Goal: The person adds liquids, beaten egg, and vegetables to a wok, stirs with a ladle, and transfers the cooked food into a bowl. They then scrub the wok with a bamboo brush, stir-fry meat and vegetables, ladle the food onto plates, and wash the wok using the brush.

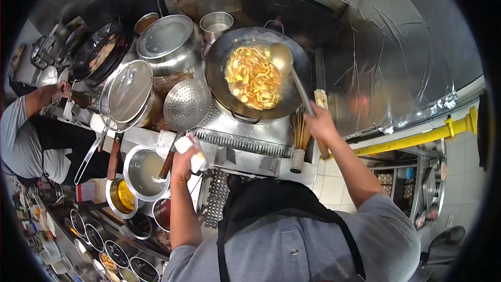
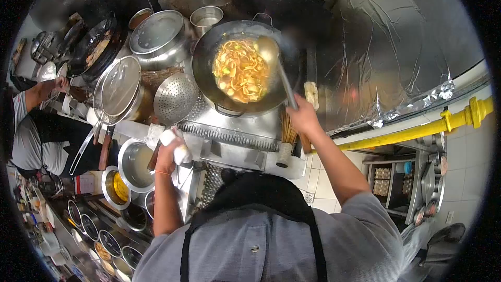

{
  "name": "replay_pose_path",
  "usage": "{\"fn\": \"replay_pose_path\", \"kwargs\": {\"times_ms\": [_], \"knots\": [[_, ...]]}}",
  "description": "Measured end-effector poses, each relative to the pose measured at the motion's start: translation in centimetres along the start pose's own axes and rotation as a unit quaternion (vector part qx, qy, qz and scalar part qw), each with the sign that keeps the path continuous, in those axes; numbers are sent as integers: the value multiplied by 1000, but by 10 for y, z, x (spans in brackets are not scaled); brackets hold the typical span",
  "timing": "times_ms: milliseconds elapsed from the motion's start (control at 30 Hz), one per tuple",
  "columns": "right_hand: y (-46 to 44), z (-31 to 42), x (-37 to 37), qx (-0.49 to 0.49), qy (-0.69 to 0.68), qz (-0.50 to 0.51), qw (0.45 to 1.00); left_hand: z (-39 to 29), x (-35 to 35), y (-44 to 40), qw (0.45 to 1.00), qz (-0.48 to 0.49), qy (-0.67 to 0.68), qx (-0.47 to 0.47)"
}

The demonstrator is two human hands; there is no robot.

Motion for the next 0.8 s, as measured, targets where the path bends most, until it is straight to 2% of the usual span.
{"fn": "replay_pose_path", "kwargs": {"times_ms": [33,100,133,167,200,233,267,300,333,367,433,467,533,633,667,700,800], "knots": [[-25,4,6,-114,61,-87,988,-13,11,5,997,6,75,-12],[-53,25,19,-49,66,-85,993,-25,47,8,975,36,196,-96],[-64,26,28,-47,63,-88,993,-22,65,5,963,60,225,-134],[-77,23,39,-23,19,-39,999,-18,78,0,948,84,255,-171],[-83,20,44,1,-24,10,1000,6,81,-22,922,177,290,-185],[-80,18,43,1,-26,7,1000,28,85,-42,886,267,323,-196],[-73,17,41,-150,91,-46,983,22,100,-48,896,238,303,-222],[-65,14,38,-294,207,-96,928,12,121,-51,903,208,282,-247],[-50,21,28,-253,262,-52,930,-10,144,-47,924,163,214,-271],[-28,30,25,-252,261,-55,930,-28,164,-49,939,115,145,-291],[24,28,33,-91,335,-77,935,42,173,-110,915,187,189,-304],[38,9,43,-103,295,-104,944,49,178,-109,939,120,140,-292],[51,-47,68,-169,206,-162,950,55,182,-92,950,101,152,-253],[62,-82,76,-180,189,-168,951,52,185,-60,971,76,142,-176],[64,-90,69,-176,150,-133,964,54,186,-46,972,66,155,-165],[76,-77,57,-121,139,-94,978,55,185,-37,973,58,168,-149],[69,-94,30,-356,36,-157,920,60,178,3,976,66,186,-94]]}}
Point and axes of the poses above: each hand's wrist, its own y-axis away from the middle knuckle, its own x-axis out of the palm, z = x × y, the point moved 1 cm from there along -y, towards the middle knuckle, and after that the axes turned 11 degrees about x, right-handed, at the moved point
